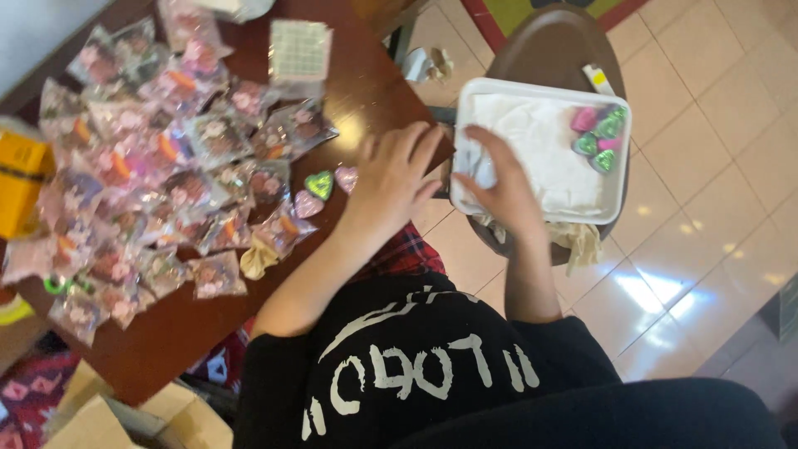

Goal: The person organizes and packs heart-shaped items and small wrapped packages by hand into a larger plastic bag.

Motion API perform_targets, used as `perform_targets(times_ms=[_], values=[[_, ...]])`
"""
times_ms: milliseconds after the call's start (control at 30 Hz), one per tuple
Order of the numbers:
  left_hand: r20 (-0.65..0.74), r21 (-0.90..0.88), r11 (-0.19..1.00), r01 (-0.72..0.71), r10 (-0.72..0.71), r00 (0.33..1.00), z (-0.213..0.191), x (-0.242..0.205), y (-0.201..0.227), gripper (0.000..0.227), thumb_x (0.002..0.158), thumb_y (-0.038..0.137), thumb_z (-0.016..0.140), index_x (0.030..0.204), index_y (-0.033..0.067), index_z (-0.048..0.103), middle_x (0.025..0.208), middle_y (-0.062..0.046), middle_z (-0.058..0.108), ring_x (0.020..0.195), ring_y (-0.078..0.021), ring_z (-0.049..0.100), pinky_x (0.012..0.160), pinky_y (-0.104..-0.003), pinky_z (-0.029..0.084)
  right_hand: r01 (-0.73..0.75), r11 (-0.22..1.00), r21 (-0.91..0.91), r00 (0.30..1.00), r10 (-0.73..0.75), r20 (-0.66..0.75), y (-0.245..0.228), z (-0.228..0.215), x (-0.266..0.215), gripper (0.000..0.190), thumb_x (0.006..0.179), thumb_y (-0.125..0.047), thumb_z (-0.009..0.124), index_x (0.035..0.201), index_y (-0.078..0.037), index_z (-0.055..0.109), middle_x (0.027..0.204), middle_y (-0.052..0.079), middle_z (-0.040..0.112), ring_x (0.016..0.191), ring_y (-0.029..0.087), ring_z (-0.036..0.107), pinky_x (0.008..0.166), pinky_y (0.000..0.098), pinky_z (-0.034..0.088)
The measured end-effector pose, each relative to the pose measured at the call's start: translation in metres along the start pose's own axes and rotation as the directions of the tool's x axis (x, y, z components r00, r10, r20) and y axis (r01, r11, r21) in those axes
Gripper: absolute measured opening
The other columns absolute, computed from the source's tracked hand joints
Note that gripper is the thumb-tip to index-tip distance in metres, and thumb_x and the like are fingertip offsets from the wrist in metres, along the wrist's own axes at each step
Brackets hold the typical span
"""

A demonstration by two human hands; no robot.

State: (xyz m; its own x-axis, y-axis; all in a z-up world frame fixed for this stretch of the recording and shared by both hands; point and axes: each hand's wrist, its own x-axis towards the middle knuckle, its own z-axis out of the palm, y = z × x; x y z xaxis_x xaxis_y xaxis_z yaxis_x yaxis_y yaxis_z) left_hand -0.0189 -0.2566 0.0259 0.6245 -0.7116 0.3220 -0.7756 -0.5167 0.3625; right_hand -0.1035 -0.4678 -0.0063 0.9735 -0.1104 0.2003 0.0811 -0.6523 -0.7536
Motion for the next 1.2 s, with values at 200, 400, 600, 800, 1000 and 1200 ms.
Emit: perform_targets(times_ms=[200,400,600,800,1000,1200], values=[[0.124,-0.141,0.983,-0.116,0.134,0.983,0.097,0.037,0.034,0.067,0.084,0.038,0.081,0.138,0.0075,0.055,0.133,-0.011,0.054,0.117,-0.0289,0.055,0.100,-0.051,0.037,-0.310,0.864,-0.396,0.925,0.179,-0.334,0.108,-0.085,-0.043,0.058,0.089,-0.011,0.085,0.139,-0.003,0.058,0.137,0.021,0.061,0.126,0.042,0.058,0.106,0.0485,0.047],[0.207,-0.162,0.980,-0.119,0.152,0.966,0.143,0.048,0.054,0.063,0.079,0.035,0.082,0.132,0.0106,0.059,0.129,-0.008,0.057,0.111,-0.0269,0.060,0.100,-0.052,0.039,-0.303,0.797,-0.523,0.913,0.086,-0.398,0.169,-0.110,-0.037,0.064,0.080,-0.004,0.087,0.138,-0.005,0.061,0.133,0.022,0.063,0.120,0.043,0.058,0.101,0.0497,0.048],[0.173,-0.147,0.983,-0.106,0.131,0.976,0.123,0.030,0.038,0.061,0.082,0.034,0.080,0.134,0.0097,0.059,0.131,-0.008,0.057,0.113,-0.0249,0.059,0.106,-0.055,0.035,-0.371,0.800,-0.472,0.889,0.159,-0.429,0.165,-0.103,-0.028,0.061,0.079,-0.001,0.086,0.135,-0.004,0.063,0.119,0.018,0.067,0.111,0.041,0.060,0.095,0.0515,0.047],[0.126,-0.190,0.980,-0.063,0.088,0.988,0.076,0.005,0.017,0.056,0.087,0.031,0.077,0.135,0.0096,0.059,0.134,-0.009,0.056,0.119,-0.0254,0.057,0.105,-0.052,0.035,-0.283,0.849,-0.446,0.914,0.097,-0.395,0.103,-0.080,-0.019,0.056,0.082,-0.002,0.087,0.133,-0.004,0.064,0.119,0.017,0.067,0.110,0.037,0.063,0.096,0.0471,0.049],[0.000,-0.147,0.989,-0.019,0.020,1.000,0.022,-0.025,-0.012,0.055,0.087,0.034,0.078,0.133,0.0095,0.061,0.136,-0.009,0.056,0.125,-0.0282,0.055,0.106,-0.051,0.036,-0.004,0.981,-0.191,0.986,-0.028,-0.163,0.002,-0.009,0.015,0.049,0.084,-0.001,0.082,0.129,-0.003,0.063,0.124,0.018,0.066,0.114,0.034,0.066,0.098,0.0406,0.053],[-0.082,0.002,0.988,0.153,-0.152,0.985,-0.028,-0.085,-0.059,0.054,0.088,0.034,0.078,0.133,0.0093,0.061,0.138,-0.008,0.055,0.128,-0.0282,0.052,0.111,-0.053,0.036,0.168,0.985,-0.040,0.980,-0.162,0.113,-0.088,0.071,0.045,0.047,0.081,0.002,0.077,0.126,-0.004,0.065,0.127,0.017,0.063,0.118,0.038,0.062,0.097,0.0433,0.051]])
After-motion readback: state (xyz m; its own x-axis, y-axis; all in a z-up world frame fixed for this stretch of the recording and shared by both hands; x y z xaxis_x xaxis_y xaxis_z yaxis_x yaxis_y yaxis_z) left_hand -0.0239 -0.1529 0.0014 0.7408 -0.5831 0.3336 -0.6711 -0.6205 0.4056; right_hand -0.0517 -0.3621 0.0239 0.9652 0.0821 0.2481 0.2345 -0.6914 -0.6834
